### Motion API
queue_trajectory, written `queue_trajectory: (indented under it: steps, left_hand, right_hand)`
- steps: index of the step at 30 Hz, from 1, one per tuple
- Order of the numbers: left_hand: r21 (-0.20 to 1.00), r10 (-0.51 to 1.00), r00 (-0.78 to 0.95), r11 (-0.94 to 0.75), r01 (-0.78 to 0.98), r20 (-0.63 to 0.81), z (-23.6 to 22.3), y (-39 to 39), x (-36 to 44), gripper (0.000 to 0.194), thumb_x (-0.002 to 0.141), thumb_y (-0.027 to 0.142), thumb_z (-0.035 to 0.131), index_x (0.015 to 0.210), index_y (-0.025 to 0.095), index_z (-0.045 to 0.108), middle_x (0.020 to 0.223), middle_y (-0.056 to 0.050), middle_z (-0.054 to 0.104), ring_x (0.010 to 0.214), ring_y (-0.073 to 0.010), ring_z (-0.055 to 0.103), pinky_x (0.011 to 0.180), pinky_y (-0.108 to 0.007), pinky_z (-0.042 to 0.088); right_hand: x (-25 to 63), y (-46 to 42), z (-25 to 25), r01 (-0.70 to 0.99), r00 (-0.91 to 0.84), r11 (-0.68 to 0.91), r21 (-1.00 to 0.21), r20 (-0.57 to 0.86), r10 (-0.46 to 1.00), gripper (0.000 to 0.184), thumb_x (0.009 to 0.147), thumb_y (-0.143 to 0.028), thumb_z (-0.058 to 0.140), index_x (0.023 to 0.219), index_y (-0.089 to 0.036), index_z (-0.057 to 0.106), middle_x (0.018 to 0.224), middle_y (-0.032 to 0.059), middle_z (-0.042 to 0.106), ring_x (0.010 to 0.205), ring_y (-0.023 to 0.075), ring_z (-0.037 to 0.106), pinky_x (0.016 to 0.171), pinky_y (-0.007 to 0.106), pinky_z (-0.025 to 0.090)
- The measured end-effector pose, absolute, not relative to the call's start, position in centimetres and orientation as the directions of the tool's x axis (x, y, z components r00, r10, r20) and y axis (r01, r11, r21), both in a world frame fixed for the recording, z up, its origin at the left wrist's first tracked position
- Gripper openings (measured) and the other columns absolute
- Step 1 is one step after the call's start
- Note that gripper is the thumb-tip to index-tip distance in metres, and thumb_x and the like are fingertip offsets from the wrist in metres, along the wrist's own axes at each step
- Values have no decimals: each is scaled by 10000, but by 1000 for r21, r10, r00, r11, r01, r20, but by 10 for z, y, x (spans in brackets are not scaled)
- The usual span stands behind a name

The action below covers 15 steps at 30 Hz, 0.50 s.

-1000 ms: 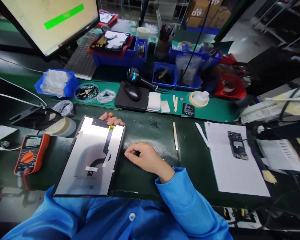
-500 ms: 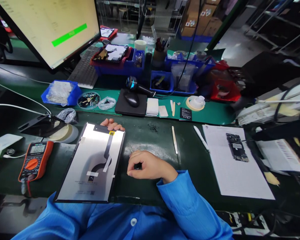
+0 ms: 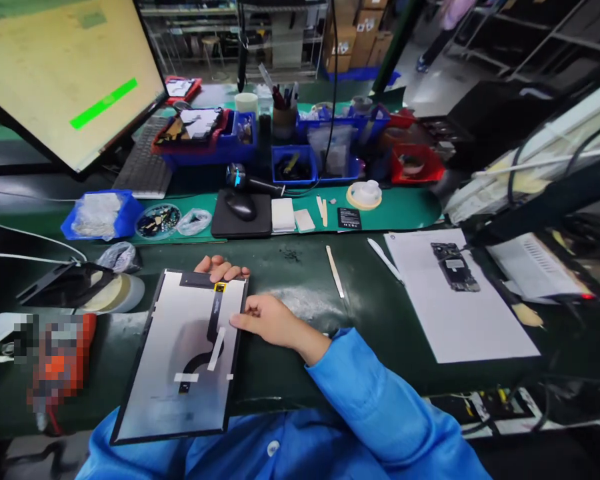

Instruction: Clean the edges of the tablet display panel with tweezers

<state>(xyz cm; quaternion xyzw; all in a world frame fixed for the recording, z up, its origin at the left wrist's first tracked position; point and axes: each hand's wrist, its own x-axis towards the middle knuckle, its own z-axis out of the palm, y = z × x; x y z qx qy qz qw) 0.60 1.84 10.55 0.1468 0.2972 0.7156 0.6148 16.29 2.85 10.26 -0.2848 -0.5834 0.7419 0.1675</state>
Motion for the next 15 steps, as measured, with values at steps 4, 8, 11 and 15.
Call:
queue_trajectory:
  steps: [4,8,11,15]
  left_hand:
    - [615,959,-204,-41,-787,-198,103,14,8,311,1001,415,558,1181,179,652,1229,-110,639,1040,-193,638,940,-401,552]
    - [635,949,-229,-42,-771,-216,100,20,16,348,988,398,587,1246,167,621,1261,-116,619,1071,-214,635,933,-420,560]
    - [648,947,-239,-46,-760,-214,97,29,24,355,994,394,577,1260,161,615,1263,-116,617,1084,-220,634,935,-426,559]
    - [668,948,-243,-48,-743,-203,94,35,31,368,989,382,588,1280,157,604,1281,-120,608,1106,-229,629,945,-440,556]
  right_hand:
    - [163,25,105,10,-808,-443,-896,-269,524,480,731,-587,819,883,-136,758,855,42,754,810,199,670,835,338,491]
    - [163,24,103,-74,-757,-547,-834,-310,575,431,692,-530,868,817,-132,762,822,48,762,784,191,676,824,327,494]
    - [164,26,102,-126,-715,-611,-782,-356,602,449,658,-541,886,768,-131,741,779,47,754,715,176,662,751,308,494]
    - [166,33,102,-123,-690,-603,-789,-369,623,496,640,-595,875,729,-137,706,711,32,720,654,159,627,686,289,479]
